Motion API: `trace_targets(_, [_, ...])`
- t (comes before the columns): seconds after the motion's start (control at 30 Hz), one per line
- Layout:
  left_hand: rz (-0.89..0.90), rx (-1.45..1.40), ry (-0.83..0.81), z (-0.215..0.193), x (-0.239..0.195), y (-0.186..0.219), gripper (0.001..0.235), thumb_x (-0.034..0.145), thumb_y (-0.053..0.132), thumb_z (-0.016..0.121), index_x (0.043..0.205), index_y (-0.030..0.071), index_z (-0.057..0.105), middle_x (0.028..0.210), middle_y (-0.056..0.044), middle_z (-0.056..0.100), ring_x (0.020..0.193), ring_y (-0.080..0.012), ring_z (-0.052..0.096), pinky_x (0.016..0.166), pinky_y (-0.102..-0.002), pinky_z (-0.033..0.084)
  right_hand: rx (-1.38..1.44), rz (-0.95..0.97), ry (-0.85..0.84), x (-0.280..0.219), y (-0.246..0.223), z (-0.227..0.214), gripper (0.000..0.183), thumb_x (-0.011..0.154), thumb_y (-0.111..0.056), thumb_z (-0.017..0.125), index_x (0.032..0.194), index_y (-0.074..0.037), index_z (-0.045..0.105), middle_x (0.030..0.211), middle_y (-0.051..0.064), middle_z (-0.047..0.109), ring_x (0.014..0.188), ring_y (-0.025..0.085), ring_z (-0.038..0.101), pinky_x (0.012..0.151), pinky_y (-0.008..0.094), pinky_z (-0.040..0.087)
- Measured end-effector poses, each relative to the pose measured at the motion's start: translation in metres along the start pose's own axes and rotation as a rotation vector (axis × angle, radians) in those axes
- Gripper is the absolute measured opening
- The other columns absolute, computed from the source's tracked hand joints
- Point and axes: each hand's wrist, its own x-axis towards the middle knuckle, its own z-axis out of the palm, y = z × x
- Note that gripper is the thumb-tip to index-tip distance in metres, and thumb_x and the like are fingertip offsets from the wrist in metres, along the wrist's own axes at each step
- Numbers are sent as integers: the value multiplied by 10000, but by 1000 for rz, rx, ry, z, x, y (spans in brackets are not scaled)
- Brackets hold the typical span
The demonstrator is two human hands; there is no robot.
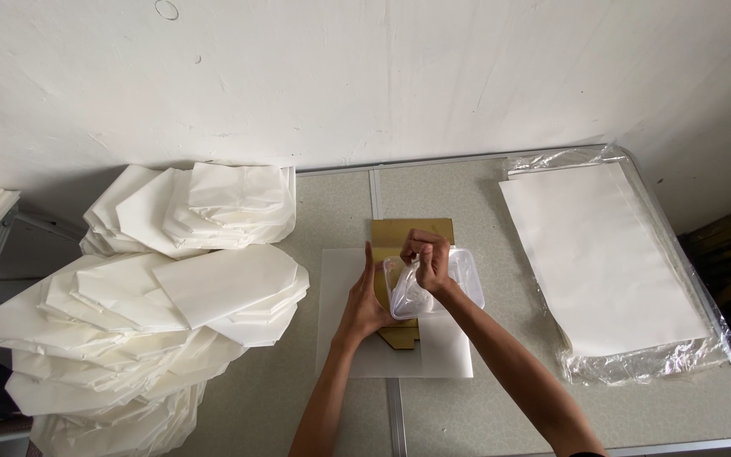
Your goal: Wrapping a cardboard template in white fabric or paper using glue applied by hand
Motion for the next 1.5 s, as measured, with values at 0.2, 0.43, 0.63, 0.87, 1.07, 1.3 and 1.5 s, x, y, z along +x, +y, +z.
trace_targets(0.2, [-8, -16, -4, -2, -1, 4, 1531, 463, 213, 973, 1606, 82, -37, 1398, -179, 558, 1328, -397, 522, 1176, -528, 389, 140, 53, 125, 0, -21, -7, 847, 1062, -571, 51, 391, -191, 402, 394, -29, 369, 359, 138, 402, 400, 234, 365])
trace_targets(0.43, [-18, -15, -10, 2, 0, -5, 1535, 423, 216, 992, 1615, 103, 32, 1373, -156, 572, 1316, -381, 535, 1175, -516, 385, 159, 48, 128, -13, -8, -18, 865, 1058, -544, -13, 357, -215, 373, 353, -47, 326, 326, 127, 366, 366, 227, 326])
trace_targets(0.63, [34, -4, 44, 5, 0, -18, 1489, 467, 269, 983, 1620, 149, 49, 1344, -178, 577, 1282, -422, 549, 1136, -582, 403, 424, 89, 419, 34, -49, -71, 801, 1021, -653, -30, 414, -219, 262, 404, -9, 197, 358, 163, 235, 408, 285, 259])
trace_targets(0.87, [90, -23, 70, 5, -2, -23, 1405, 577, 390, 950, 1607, 145, 25, 1454, -198, 494, 1332, -378, 522, 1110, -525, 426, 560, 184, 749, 52, -70, -160, 672, 942, -670, 262, 469, -196, 319, 452, -37, 217, 406, 110, 249, 448, 262, 184])
trace_targets(1.07, [205, 70, 75, 10, -3, -34, 1383, 645, 504, 911, 1596, 135, -23, 1548, -216, 406, 1365, -345, 501, 1048, -492, 488, 668, 390, 1200, 35, -39, -190, 638, 777, -739, 461, 548, -187, 238, 498, -60, 165, 492, 91, 171, 492, 269, 91])
trace_targets(1.3, [75, 45, 73, 1, -2, -5, 1386, 575, 400, 957, 1613, 132, 78, 1377, -182, 534, 1321, -428, 512, 1087, -601, 447, 781, 857, 1378, -17, 77, -178, 589, 942, -624, 282, 601, -195, 500, 564, 3, 432, 523, 195, 496, 486, 296, 379])
trace_targets(1.5, [78, 39, 79, 4, -1, -8, 1404, 567, 418, 966, 1617, 132, 79, 1386, -167, 532, 1319, -406, 519, 1069, -579, 462, 696, 1026, 1039, -22, 75, -144, 462, 921, -645, 585, 756, -218, 525, 700, -10, 509, 689, 211, 641, 709, 323, 604])
